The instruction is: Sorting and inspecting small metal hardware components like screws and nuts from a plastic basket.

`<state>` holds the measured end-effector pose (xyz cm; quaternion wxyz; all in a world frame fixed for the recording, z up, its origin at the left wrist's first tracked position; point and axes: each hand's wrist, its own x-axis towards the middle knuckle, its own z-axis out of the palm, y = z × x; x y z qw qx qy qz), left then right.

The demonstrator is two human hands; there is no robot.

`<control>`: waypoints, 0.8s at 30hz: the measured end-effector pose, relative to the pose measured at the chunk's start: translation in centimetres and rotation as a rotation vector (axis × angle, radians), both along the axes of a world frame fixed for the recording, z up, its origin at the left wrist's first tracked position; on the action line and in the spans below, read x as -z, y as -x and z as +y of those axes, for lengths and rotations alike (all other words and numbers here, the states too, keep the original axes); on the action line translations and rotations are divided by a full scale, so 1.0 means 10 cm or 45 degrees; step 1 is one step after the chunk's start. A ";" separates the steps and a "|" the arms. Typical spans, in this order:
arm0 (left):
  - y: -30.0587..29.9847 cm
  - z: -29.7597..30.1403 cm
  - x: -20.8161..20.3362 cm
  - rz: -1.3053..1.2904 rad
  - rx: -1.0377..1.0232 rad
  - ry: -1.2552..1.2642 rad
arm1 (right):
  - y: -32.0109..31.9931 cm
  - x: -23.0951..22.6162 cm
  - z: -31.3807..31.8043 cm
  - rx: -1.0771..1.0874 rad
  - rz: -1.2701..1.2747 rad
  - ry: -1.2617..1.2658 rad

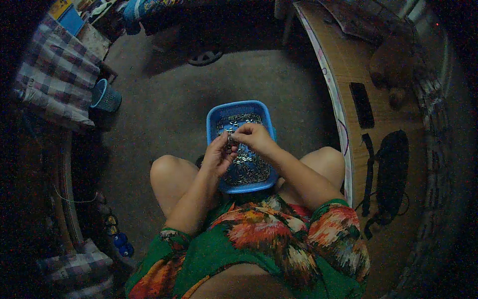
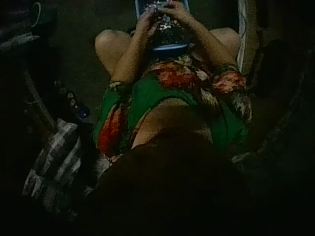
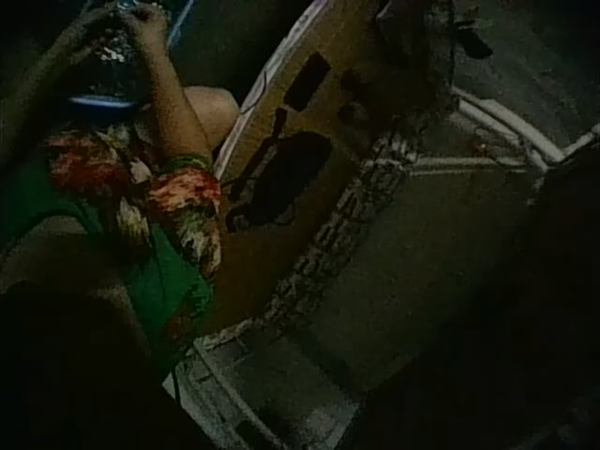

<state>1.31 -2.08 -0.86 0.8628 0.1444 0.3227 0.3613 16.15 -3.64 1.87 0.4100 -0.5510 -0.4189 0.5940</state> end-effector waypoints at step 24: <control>0.05 0.04 0.08 -0.140 -0.031 0.058 | -0.17 0.22 0.06 0.089 0.616 0.339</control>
